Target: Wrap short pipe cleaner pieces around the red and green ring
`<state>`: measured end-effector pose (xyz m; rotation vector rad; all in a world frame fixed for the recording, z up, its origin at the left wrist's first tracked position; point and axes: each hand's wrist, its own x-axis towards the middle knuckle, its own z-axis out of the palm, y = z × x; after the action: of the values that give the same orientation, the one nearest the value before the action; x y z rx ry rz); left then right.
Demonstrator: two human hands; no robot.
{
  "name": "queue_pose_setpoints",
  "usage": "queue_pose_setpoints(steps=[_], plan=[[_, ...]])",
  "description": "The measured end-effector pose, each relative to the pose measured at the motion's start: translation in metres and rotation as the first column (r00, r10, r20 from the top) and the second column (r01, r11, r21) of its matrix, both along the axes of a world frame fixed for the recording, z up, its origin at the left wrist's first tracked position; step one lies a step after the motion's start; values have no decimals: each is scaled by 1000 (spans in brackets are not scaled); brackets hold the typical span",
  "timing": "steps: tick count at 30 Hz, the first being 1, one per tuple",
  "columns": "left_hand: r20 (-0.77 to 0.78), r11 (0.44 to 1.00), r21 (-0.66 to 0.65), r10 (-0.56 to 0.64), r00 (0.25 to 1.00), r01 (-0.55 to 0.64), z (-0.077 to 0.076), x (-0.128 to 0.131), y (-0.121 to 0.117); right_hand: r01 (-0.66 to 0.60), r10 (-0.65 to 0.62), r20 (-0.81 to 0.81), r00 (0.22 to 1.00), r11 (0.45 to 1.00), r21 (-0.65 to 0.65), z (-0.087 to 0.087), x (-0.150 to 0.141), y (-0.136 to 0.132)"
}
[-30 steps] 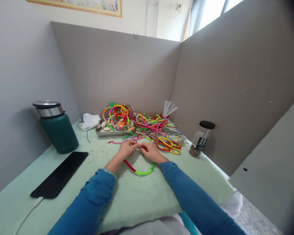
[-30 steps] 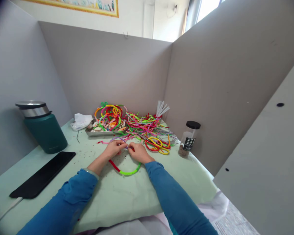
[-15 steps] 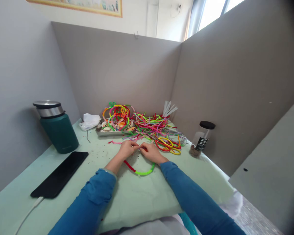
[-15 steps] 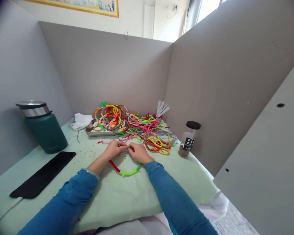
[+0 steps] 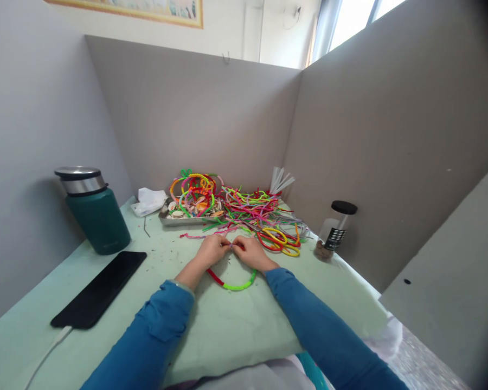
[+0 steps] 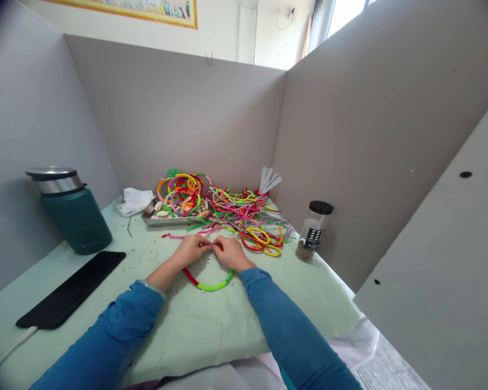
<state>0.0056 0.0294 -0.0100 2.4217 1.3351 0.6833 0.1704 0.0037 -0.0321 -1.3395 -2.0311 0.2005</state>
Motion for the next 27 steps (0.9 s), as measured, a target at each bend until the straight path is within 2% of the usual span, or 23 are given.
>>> queue_pose_setpoints(steps=[7,20,27], plan=[[-30,995,91,-28,999,30,1,-1,0,-8,8,-5,1000,1000,4,0,0,0],[-24,990,132,-36,999,39,1,-1,-3,-28,28,-31,999,1000,3,0,0,-1],[-30,992,113,-57,998,60,3,0,-3,-18,19,-15,1000,1000,5,0,0,0]])
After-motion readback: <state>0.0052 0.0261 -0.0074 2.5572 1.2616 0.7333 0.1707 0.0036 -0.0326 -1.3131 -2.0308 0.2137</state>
